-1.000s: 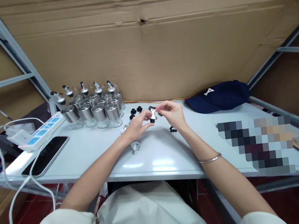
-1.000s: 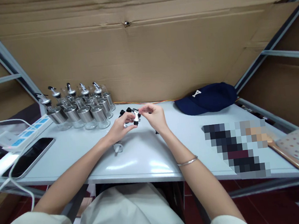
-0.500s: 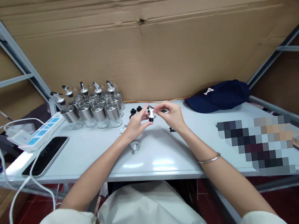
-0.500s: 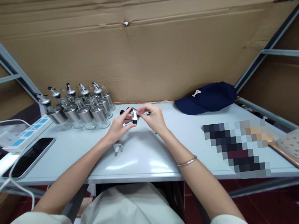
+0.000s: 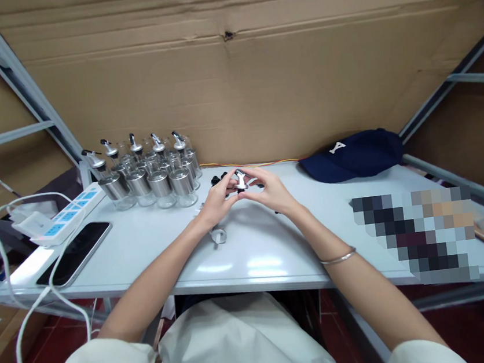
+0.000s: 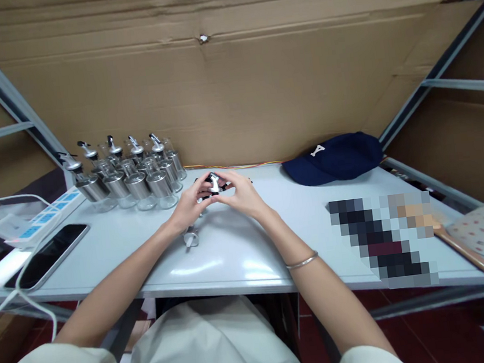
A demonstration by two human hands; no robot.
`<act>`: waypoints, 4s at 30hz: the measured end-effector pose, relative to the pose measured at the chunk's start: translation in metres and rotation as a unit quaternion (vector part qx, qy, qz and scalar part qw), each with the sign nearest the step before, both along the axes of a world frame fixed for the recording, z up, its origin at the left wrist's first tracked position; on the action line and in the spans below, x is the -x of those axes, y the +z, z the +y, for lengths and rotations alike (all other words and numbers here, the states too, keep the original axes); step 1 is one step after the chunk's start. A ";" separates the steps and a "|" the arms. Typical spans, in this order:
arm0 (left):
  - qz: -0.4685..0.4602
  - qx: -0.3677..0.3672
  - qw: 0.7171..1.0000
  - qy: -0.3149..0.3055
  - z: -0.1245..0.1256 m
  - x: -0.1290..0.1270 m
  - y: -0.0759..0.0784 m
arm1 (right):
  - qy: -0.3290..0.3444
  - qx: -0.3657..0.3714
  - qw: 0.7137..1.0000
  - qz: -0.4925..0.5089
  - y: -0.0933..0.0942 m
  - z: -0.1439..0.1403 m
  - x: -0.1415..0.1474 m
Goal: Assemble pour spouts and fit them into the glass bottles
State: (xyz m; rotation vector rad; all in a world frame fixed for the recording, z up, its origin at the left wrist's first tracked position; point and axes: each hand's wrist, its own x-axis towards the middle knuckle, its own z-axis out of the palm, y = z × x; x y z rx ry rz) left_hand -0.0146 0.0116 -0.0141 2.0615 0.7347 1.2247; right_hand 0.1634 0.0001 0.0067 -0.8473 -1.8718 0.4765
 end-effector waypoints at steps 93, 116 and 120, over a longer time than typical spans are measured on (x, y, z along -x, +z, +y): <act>-0.101 0.065 0.992 0.049 -0.002 0.000 0.009 | 0.030 0.156 0.979 0.126 0.003 -0.003 0.003; 0.027 -0.113 0.986 0.123 -0.012 0.004 0.022 | 0.104 0.172 0.968 0.152 0.000 -0.005 0.008; 0.021 -0.128 0.984 0.122 -0.012 0.004 0.021 | 0.121 0.184 0.961 0.165 -0.003 -0.004 0.009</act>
